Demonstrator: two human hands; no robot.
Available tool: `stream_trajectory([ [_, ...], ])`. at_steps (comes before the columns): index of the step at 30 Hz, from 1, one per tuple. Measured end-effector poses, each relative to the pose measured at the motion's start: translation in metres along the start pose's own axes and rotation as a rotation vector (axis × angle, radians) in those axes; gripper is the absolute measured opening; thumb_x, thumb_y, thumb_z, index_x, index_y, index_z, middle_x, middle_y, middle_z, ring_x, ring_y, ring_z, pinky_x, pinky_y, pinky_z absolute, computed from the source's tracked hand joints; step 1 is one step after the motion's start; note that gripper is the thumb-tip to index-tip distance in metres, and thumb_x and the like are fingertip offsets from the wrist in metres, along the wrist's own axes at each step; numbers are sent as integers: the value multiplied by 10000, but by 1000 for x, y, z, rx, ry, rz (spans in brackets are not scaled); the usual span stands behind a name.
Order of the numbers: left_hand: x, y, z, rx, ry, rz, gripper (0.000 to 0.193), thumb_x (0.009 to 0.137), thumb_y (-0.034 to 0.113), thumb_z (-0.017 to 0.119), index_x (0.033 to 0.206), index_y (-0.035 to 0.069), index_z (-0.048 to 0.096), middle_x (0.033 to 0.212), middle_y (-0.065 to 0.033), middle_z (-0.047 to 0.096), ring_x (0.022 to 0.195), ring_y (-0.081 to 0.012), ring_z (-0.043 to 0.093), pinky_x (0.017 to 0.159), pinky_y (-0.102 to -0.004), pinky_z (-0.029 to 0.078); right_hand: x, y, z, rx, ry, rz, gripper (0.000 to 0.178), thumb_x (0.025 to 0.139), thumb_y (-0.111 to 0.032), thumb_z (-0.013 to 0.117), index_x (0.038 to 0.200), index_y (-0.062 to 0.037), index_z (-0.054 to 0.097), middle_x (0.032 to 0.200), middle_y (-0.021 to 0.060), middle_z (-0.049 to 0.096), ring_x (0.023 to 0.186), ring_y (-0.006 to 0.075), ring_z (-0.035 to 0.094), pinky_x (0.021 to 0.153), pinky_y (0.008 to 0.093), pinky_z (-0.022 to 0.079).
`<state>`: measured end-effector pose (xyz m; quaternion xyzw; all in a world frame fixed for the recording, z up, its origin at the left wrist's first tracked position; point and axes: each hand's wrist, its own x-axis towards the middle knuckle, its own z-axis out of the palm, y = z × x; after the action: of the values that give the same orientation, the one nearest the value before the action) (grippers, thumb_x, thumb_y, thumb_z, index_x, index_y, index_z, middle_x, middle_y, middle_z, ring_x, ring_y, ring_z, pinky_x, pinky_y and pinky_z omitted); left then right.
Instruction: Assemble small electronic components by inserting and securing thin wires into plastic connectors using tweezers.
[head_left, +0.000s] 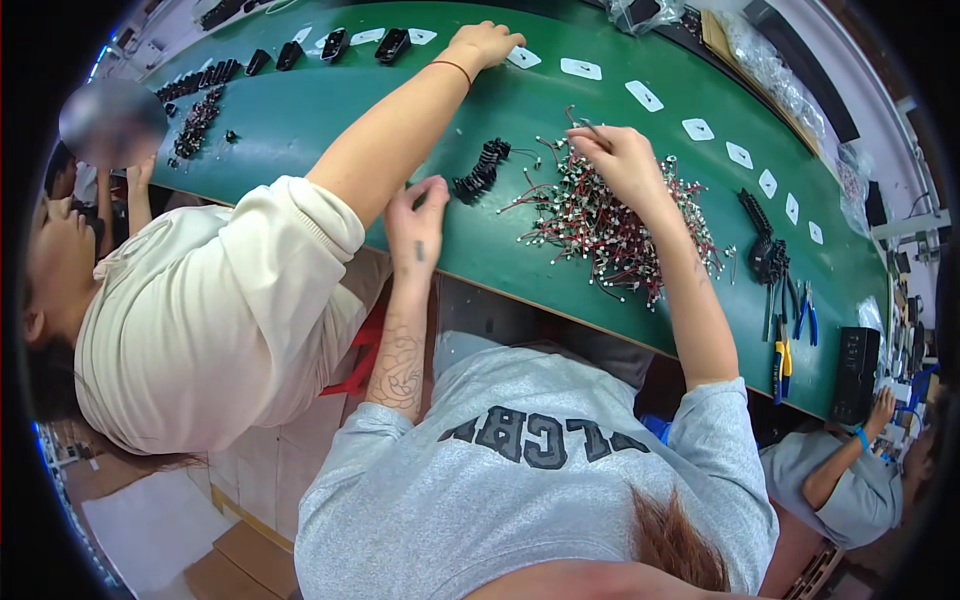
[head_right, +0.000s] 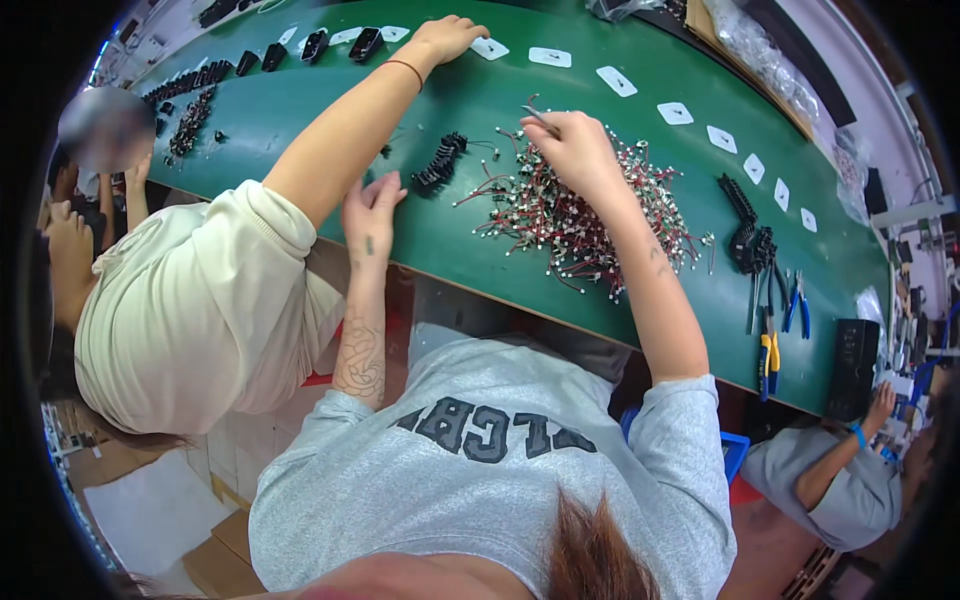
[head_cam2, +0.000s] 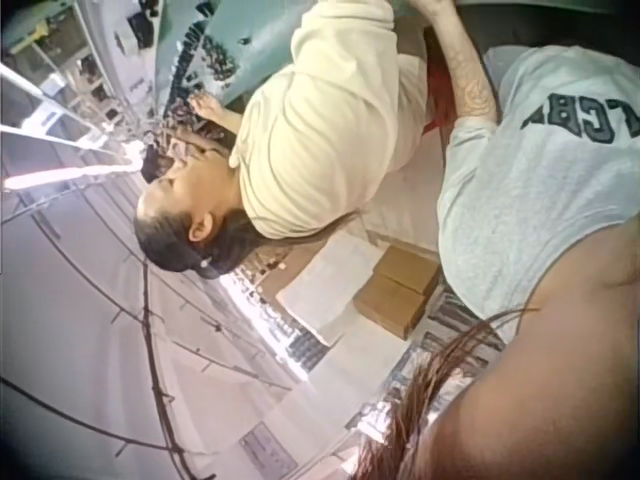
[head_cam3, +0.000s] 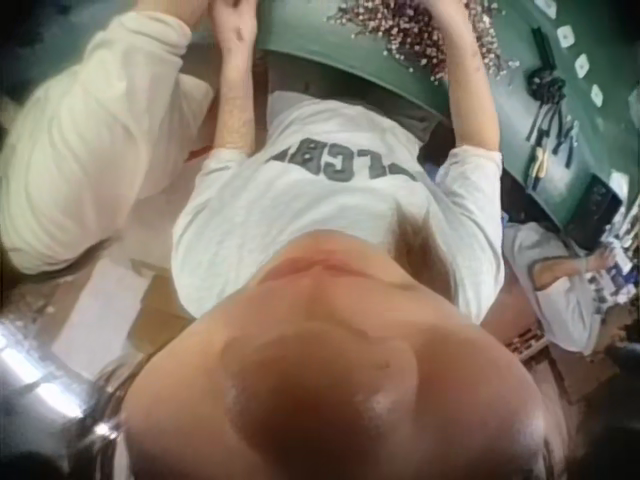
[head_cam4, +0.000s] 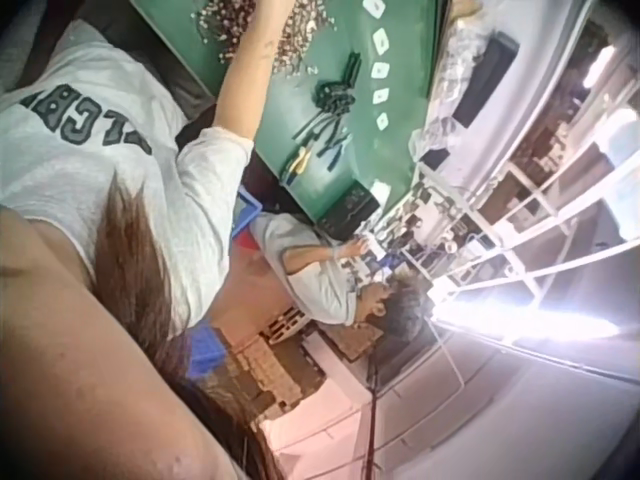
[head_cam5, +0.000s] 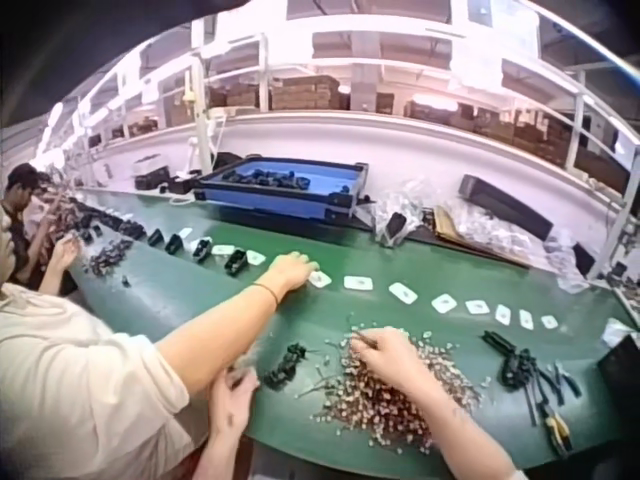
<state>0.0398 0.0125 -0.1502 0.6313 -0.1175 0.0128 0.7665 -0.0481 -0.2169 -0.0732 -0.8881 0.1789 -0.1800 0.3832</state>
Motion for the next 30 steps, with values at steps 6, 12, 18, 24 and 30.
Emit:
stream_trajectory([
  [6, 17, -5, 41, 841, -121, 666, 252, 768, 114, 673, 1002, 24, 648, 934, -70, 618, 834, -208, 572, 714, -307, 483, 42, 1, 54, -284, -160, -205, 262, 733, -214, 666, 889, -6, 703, 577, 58, 544, 499, 189, 452, 510, 300, 394],
  [12, 33, -12, 51, 523, -362, 225, 172, 759, 129, 683, 897, 27, 673, 911, -52, 618, 721, -199, 569, 662, -286, 476, 44, 9, 51, -195, -217, -171, 211, 722, -169, 675, 849, -3, 699, 567, 47, 536, 489, 184, 446, 498, 299, 392],
  [18, 18, -11, 49, 610, -315, 393, 184, 794, 115, 679, 947, 13, 678, 926, -52, 637, 669, -151, 570, 607, -251, 471, 26, 8, 24, -134, -140, -215, 168, 735, -135, 671, 863, -33, 710, 585, 36, 542, 489, 162, 438, 490, 286, 380],
  [24, -6, 30, 55, 5, -260, -87, 246, 838, 93, 657, 1064, -6, 653, 969, -92, 667, 719, -123, 619, 619, -207, 506, 3, -16, 11, -51, -23, -606, 160, 746, -119, 672, 889, -67, 720, 660, 25, 572, 507, 144, 441, 489, 271, 369],
  [30, -17, 39, 45, -422, -204, -293, 325, 855, 64, 636, 1164, -27, 591, 993, -143, 675, 779, -148, 660, 675, -204, 546, 28, -3, 2, -246, -198, -578, 173, 746, -111, 674, 910, -84, 722, 742, 28, 617, 566, 145, 498, 541, 267, 409],
])
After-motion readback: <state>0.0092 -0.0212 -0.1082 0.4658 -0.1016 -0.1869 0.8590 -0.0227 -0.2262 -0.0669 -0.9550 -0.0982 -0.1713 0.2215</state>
